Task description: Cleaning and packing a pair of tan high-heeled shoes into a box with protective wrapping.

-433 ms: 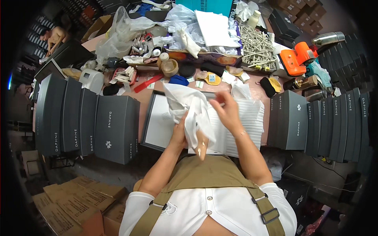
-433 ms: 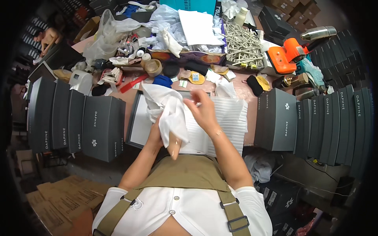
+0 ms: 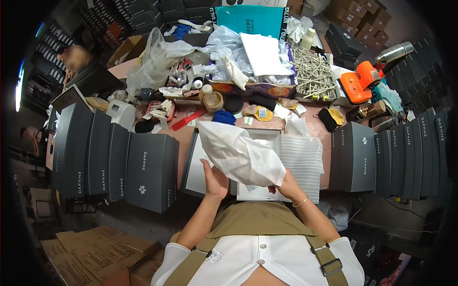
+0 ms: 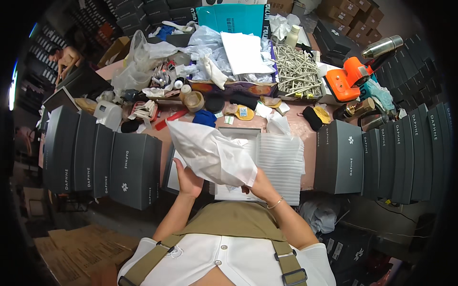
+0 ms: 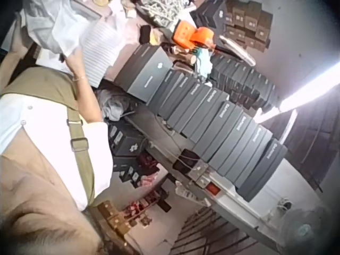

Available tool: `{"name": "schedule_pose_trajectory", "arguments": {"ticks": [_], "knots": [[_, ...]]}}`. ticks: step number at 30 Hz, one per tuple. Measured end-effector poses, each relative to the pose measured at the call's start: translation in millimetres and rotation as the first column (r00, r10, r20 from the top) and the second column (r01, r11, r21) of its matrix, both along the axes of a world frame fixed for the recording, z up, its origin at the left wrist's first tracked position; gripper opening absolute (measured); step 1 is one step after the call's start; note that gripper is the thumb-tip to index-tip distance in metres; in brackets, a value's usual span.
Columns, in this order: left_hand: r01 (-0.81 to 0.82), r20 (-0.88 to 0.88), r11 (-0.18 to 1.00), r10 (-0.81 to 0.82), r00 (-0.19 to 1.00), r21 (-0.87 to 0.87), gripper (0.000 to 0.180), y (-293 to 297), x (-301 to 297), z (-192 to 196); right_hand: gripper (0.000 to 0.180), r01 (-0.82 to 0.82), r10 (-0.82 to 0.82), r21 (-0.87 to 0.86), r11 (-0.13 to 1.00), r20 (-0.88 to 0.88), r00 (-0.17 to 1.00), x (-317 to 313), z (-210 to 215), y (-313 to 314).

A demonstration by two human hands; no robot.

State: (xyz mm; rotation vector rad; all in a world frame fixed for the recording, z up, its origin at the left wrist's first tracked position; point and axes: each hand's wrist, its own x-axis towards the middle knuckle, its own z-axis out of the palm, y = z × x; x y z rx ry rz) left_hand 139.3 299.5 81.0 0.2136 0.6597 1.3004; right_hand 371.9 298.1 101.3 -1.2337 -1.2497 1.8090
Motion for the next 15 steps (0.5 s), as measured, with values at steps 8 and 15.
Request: {"name": "schedule_pose_trajectory", "arguments": {"ticks": [8,15], "knots": [[0.311,0.235,0.935,-0.267,0.934,-0.171,0.062,54.8,4.3,-28.9,0.027,0.202,-0.223,-0.134,0.97,-0.173,0.959,18.3,0.0,-7.6],[-0.17,0.145,0.982,0.157,0.977,0.084,0.038,108.3,-30.1,-20.1,0.052,0.233,-0.229,0.083,0.969,-0.048,0.972,57.9,28.2,1.7]]}}
